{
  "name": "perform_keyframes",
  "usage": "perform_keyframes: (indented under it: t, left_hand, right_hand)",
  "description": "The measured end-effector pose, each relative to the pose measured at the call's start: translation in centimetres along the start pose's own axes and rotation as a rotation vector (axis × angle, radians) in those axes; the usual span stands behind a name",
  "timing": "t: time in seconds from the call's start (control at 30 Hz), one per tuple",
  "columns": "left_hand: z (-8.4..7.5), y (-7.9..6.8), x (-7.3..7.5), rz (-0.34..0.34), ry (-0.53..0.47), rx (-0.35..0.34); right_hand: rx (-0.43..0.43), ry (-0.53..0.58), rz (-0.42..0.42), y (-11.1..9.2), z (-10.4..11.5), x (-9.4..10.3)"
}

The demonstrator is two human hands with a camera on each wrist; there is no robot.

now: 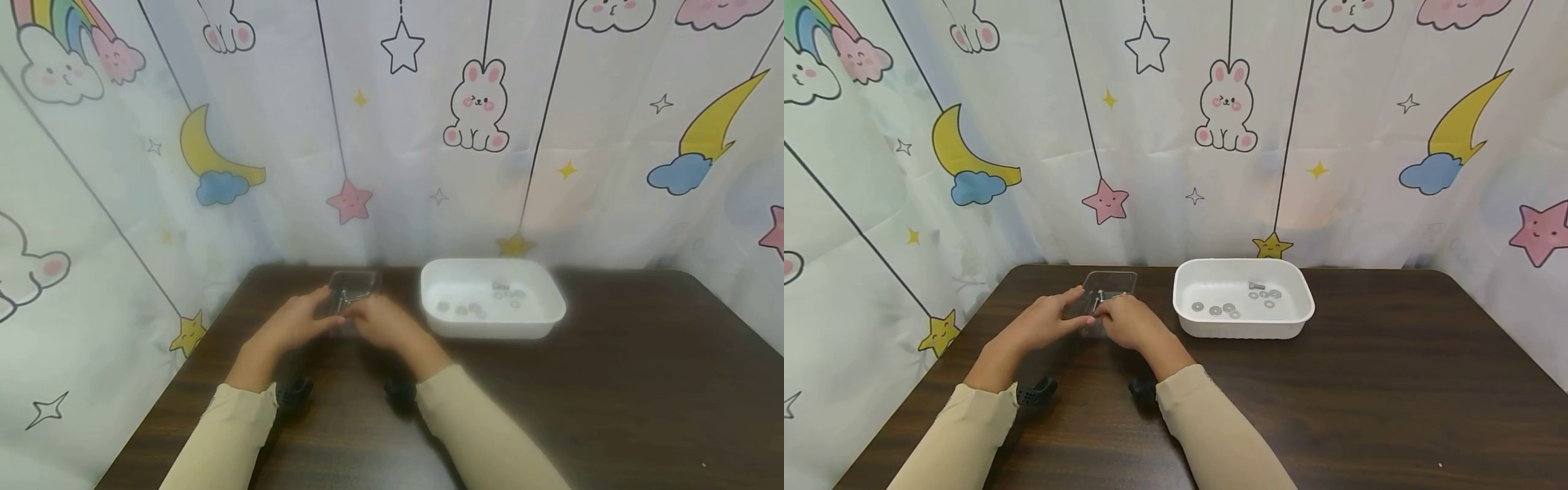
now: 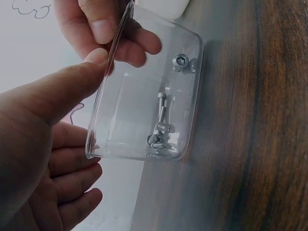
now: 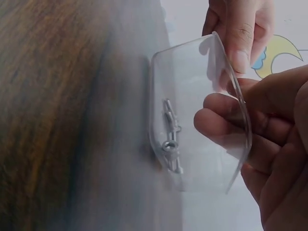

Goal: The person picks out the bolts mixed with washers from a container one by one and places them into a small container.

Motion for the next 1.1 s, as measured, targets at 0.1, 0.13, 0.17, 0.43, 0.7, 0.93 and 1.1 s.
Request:
perform_keyframes:
  t: [0.1, 0.13, 0.17, 0.43, 0.7, 0.93, 1.1]
  left_hand:
    - [0.0, 0.0, -0.1, 0.005, -0.008, 0.012]
    - [0.0, 0.0, 0.0, 0.003, -0.009, 0.015]
    - [-0.1, 0.0, 0.0, -0.001, -0.012, 0.015]
    - [-2.8, 0.1, 1.2, -0.109, -0.001, -0.046]
    - [-6.6, 1.1, 0.4, -0.155, 0.016, -0.132]
    - [-10.5, 2.4, -2.0, -0.079, 0.054, -0.14]
    - [-13.0, 3.1, -4.4, -0.039, 0.053, -0.138]
  right_hand:
    - [-0.01, -0.014, -0.012, -0.1, -0.3, 0.5]
    - [-0.011, -0.018, -0.021, -0.2, -0.4, 0.8]
    - [-0.013, -0.019, -0.031, -0.2, -0.6, 1.1]
    - [-0.04, -0.013, -0.142, -1.2, -1.1, 4.5]
    - [-0.048, -0.075, -0.211, -2.8, -2.9, 8.5]
    - [-0.163, -0.07, -0.206, -5.5, -7.2, 11.4]
    - [-0.219, -0.113, -0.21, -8.1, -10.3, 13.0]
Point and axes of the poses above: each hand's wrist, its own y-axis towards the middle knuckle, its own x-axis out of the back of the hand, z = x × y, the point moved 10 cm from there along y, towards the middle knuckle, and after that the axes turned 6 degrees about x, right-handed, at the moved point
